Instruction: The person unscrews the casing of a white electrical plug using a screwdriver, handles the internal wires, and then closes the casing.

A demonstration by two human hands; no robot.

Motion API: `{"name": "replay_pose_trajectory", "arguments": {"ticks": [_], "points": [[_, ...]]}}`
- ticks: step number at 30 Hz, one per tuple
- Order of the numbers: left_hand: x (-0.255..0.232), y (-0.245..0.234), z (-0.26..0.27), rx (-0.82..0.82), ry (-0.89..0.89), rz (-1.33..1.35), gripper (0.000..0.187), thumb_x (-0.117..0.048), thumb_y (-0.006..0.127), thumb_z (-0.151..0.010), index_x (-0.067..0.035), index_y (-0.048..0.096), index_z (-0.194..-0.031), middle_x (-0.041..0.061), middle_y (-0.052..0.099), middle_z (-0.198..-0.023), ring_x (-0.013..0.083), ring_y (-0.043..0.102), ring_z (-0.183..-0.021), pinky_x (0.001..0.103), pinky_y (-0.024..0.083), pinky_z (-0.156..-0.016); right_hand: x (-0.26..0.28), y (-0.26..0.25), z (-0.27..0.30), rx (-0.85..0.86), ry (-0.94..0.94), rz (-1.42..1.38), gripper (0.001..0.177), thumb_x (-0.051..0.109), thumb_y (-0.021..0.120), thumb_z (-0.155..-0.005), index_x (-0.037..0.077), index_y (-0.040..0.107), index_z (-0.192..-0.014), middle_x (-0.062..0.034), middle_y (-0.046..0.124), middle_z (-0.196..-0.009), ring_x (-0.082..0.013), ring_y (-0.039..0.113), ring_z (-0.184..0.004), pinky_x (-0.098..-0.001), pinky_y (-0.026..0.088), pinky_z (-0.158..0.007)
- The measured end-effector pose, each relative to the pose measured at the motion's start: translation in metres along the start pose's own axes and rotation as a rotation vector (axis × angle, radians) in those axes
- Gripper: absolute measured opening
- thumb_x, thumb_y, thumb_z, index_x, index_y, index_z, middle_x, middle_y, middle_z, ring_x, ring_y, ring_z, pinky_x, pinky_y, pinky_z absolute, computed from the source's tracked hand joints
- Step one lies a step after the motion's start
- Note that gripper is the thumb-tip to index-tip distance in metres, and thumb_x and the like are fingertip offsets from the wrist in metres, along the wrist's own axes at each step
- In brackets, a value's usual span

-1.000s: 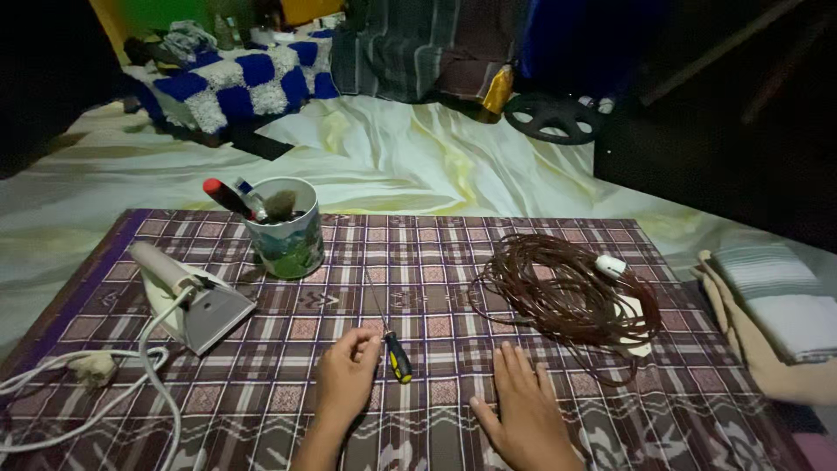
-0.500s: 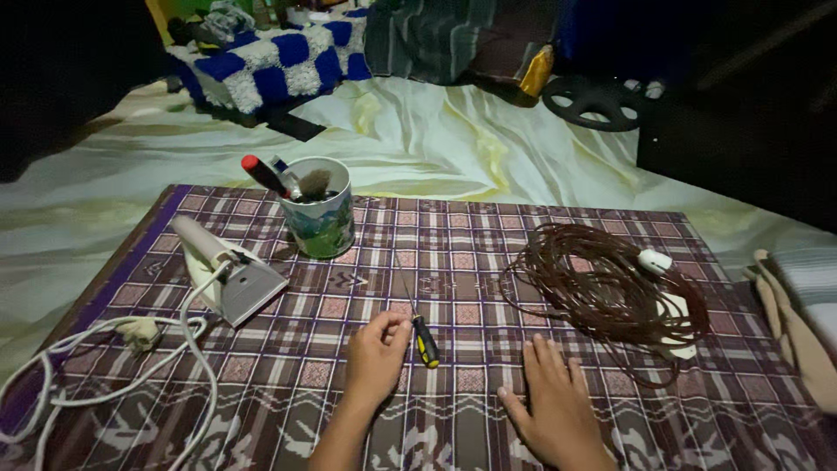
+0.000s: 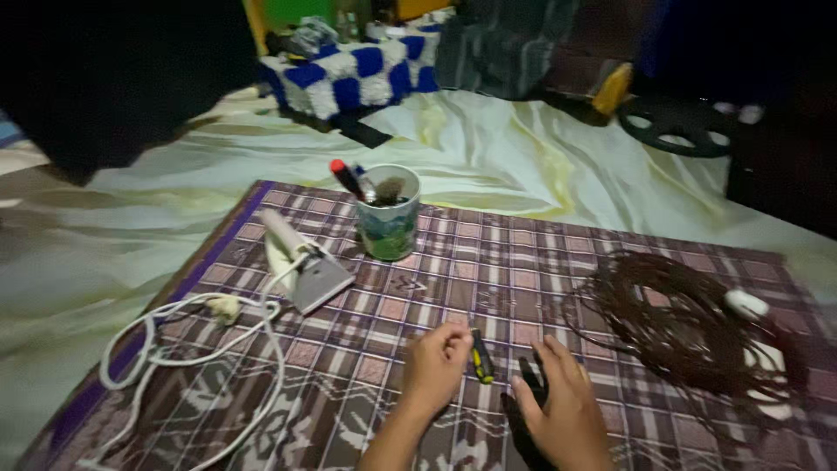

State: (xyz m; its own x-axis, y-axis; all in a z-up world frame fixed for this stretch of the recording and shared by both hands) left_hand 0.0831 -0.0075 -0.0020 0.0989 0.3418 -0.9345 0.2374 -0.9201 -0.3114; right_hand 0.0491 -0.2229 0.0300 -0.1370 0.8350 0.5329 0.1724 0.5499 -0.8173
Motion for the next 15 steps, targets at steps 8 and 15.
{"name": "replay_pose_trajectory", "arguments": {"ticks": [8,15], "points": [[-0.015,-0.007,0.005,0.009,0.072,-0.021,0.014,-0.020,0.073,-0.090,-0.007,0.075,-0.095,0.006,0.074,-0.076,0.0149,0.070,-0.064,0.031,0.055,-0.060,0.014,0.023,0.019,-0.201,-0.249,-0.140,0.049,0.020,0.078,-0.077,0.006,0.067,-0.123,-0.0159,0.066,-0.125,-0.0348,0.065,-0.117,-0.0435,0.050,-0.099],[-0.010,-0.005,0.005,0.033,0.008,-0.016,0.015,-0.022,0.071,-0.091,-0.008,0.076,-0.094,0.006,0.075,-0.077,0.0170,0.072,-0.066,0.031,0.055,-0.061,0.002,0.032,0.019,-0.223,-0.227,-0.167,0.045,0.018,0.078,-0.077,0.007,0.069,-0.119,-0.0141,0.070,-0.117,-0.0327,0.067,-0.109,-0.0416,0.051,-0.096]]}}
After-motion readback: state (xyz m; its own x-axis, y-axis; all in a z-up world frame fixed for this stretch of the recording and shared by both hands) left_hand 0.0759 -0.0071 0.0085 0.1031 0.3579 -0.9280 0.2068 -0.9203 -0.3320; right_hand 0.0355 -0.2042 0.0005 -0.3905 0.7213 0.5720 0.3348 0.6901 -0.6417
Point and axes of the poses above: each hand's wrist, its own z-axis away from the middle knuckle, its own y-axis out of the palm, x = y × z, the point moved 8 cm from there along -z, towards the middle knuckle
